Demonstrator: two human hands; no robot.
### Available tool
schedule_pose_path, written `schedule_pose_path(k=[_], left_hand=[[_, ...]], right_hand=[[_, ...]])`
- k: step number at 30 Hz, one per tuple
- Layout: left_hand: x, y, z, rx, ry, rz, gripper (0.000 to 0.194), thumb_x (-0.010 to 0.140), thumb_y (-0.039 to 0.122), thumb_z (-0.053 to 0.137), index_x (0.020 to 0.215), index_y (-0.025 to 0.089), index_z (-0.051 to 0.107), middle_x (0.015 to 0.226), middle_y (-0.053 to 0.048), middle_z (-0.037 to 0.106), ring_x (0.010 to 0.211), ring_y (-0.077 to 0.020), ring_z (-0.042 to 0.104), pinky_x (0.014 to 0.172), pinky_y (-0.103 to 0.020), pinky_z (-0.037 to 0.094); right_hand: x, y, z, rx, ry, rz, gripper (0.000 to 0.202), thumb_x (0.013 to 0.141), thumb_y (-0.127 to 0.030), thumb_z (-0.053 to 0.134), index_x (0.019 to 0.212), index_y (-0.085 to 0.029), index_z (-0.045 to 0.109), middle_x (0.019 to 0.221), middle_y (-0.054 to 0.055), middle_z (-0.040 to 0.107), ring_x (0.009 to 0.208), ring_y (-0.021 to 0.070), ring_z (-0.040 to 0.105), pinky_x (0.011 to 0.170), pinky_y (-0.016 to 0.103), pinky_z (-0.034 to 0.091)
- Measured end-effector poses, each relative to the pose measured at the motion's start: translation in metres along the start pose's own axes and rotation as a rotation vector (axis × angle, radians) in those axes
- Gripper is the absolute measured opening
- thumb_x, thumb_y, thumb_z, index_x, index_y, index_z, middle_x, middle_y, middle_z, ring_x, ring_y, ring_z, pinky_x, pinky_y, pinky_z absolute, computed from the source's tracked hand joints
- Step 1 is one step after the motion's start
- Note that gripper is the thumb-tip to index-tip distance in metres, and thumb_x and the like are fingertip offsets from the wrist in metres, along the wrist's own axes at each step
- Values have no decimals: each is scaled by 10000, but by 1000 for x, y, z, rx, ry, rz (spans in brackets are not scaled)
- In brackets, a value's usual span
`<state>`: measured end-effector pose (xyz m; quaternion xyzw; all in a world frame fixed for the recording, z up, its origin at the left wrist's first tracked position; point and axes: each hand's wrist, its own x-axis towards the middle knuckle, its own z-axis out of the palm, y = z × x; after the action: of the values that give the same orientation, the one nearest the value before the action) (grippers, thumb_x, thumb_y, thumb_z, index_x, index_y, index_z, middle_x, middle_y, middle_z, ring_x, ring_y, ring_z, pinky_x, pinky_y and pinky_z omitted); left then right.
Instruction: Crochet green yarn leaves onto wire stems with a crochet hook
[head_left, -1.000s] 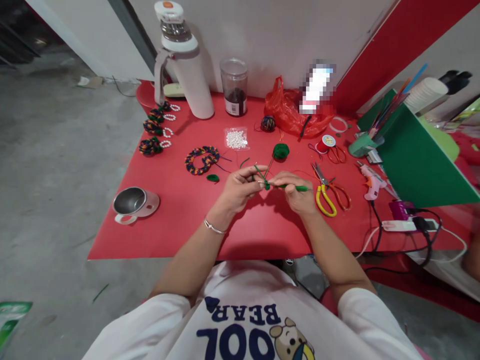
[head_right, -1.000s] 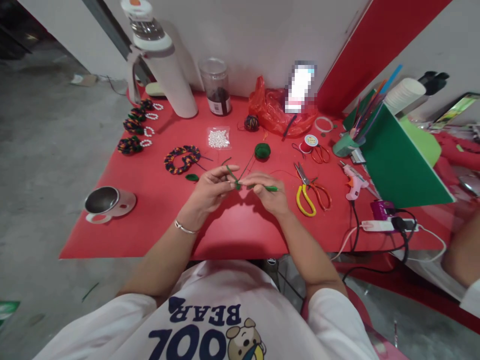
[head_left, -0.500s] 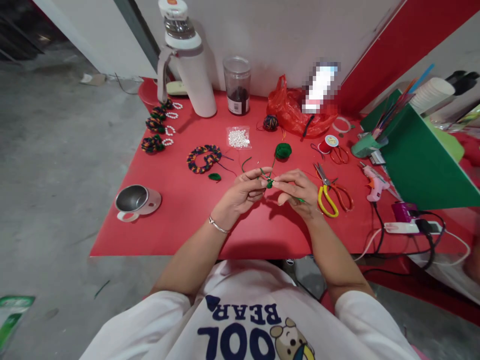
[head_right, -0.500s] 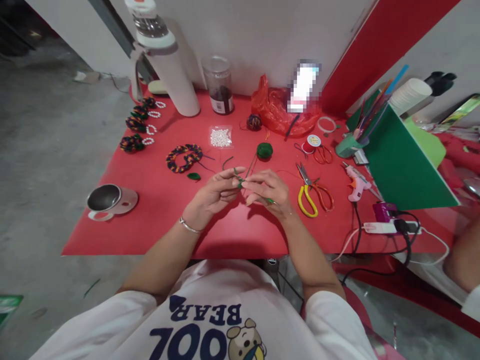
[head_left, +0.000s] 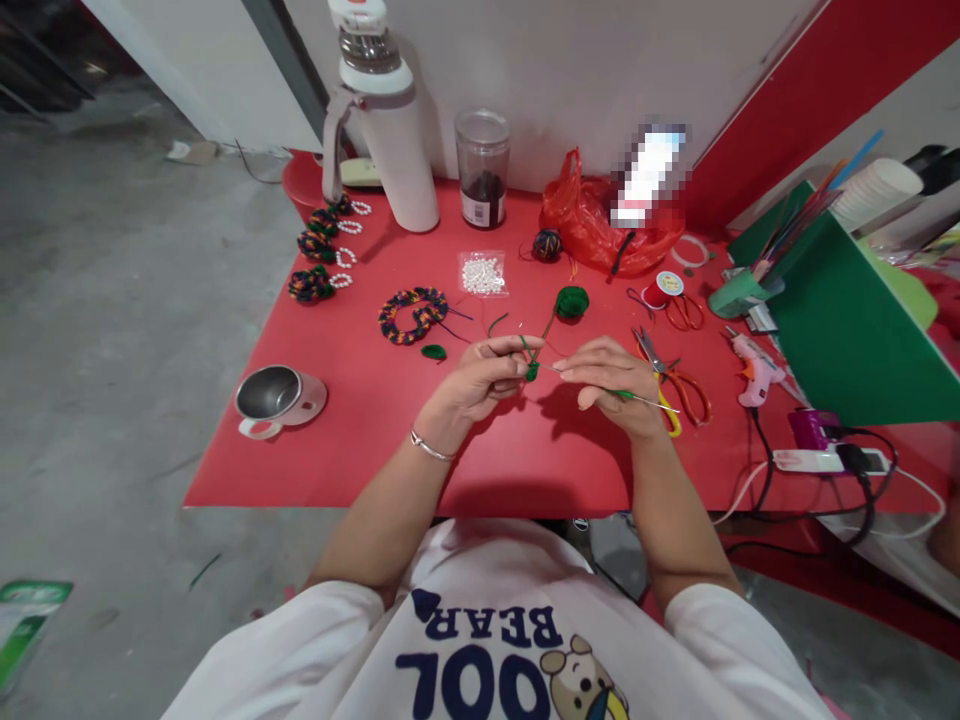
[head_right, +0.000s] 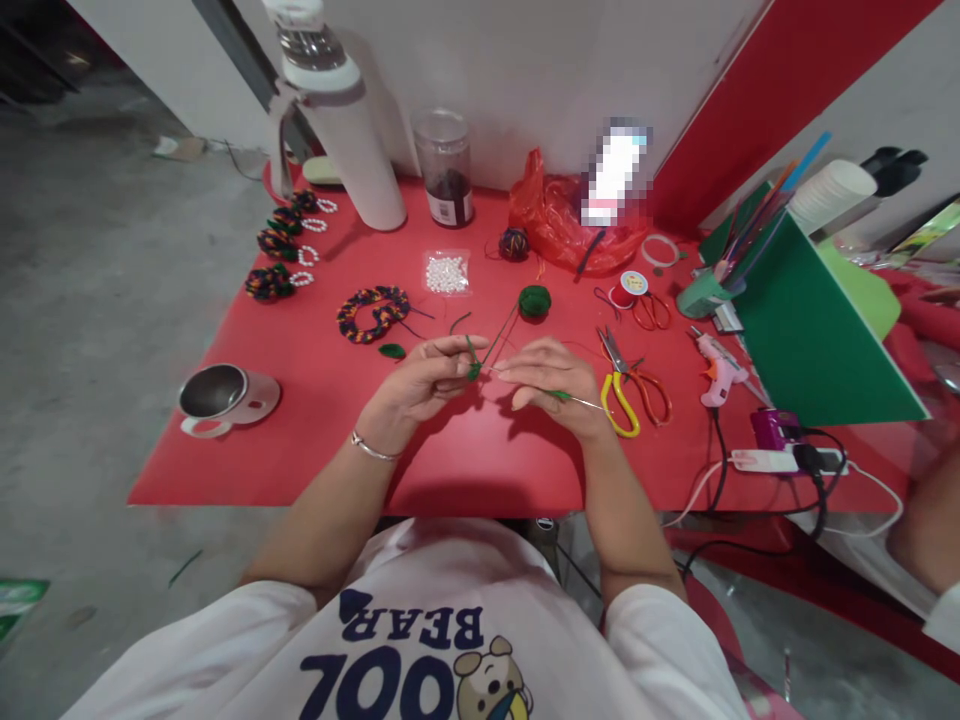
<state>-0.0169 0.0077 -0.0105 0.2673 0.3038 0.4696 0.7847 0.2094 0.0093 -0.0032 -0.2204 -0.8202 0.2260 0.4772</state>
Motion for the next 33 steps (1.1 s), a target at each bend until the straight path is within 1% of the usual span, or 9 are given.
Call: schedule_pose_path(k=[5,8,10,12,17,20,23,29,33], left_hand=[[-1,0,-2,12,-61,-39,370,548,86,822,917,106,827,580,32,571,421,2,310,424,-184,151],[-1,-2,0,30,-69,-19,380,546,98,843,925,116,826,565,33,580,420,-6,319,431,-190,174],[-1,-5,3,62,-30,46,407,545,111,866,949,128,823,574,31,605,423,-15,344,434,-195,207],[1,-9,7,111,57,151,450,546,116,883,990,138,818,595,33,626,449,-33,416,452,-197,270],[2,-25,20,247,240,310,552,617,126,872,1160,143,777,638,43,656,580,-69,556,573,-197,412],[3,-32,23,217,279,296,577,631,152,884,1196,148,761,592,74,610,516,-46,483,527,-190,370],[5,-33,20,114,211,168,594,581,197,926,1153,145,773,540,90,563,416,-26,370,433,-199,245],[4,-20,11,161,116,80,622,509,208,978,1098,125,793,635,9,686,444,-41,448,424,-189,242],[2,-11,3,300,93,75,568,541,220,978,1071,115,805,665,-23,716,467,-62,499,442,-199,310]], right_hand=[[-4,5,0,163,14,94,270,955,-539,688,1049,-329,829,963,32,846,874,204,778,846,413,604],[-10,11,14,265,128,212,371,962,-617,630,915,-307,827,843,37,821,803,214,765,791,421,618],[-14,13,28,321,236,277,520,955,-721,534,869,-288,810,776,44,789,756,211,744,709,395,622],[-16,13,39,257,237,315,579,968,-739,471,950,-275,816,866,66,789,830,210,751,718,377,629],[-18,9,47,-209,203,118,344,959,-573,647,1182,-352,787,1210,79,773,1054,234,711,865,420,617],[-20,10,45,-372,213,8,364,933,-428,744,1295,-390,732,1253,75,770,1043,235,698,858,419,608],[-23,12,44,-418,239,-16,307,944,-427,732,1249,-391,757,1214,73,781,1020,238,711,833,426,616],[-21,20,38,34,225,177,409,975,-636,575,1052,-321,825,1050,69,804,967,227,756,856,436,630],[-17,23,28,236,172,281,367,955,-610,637,966,-299,831,940,54,819,930,221,774,892,434,631]])
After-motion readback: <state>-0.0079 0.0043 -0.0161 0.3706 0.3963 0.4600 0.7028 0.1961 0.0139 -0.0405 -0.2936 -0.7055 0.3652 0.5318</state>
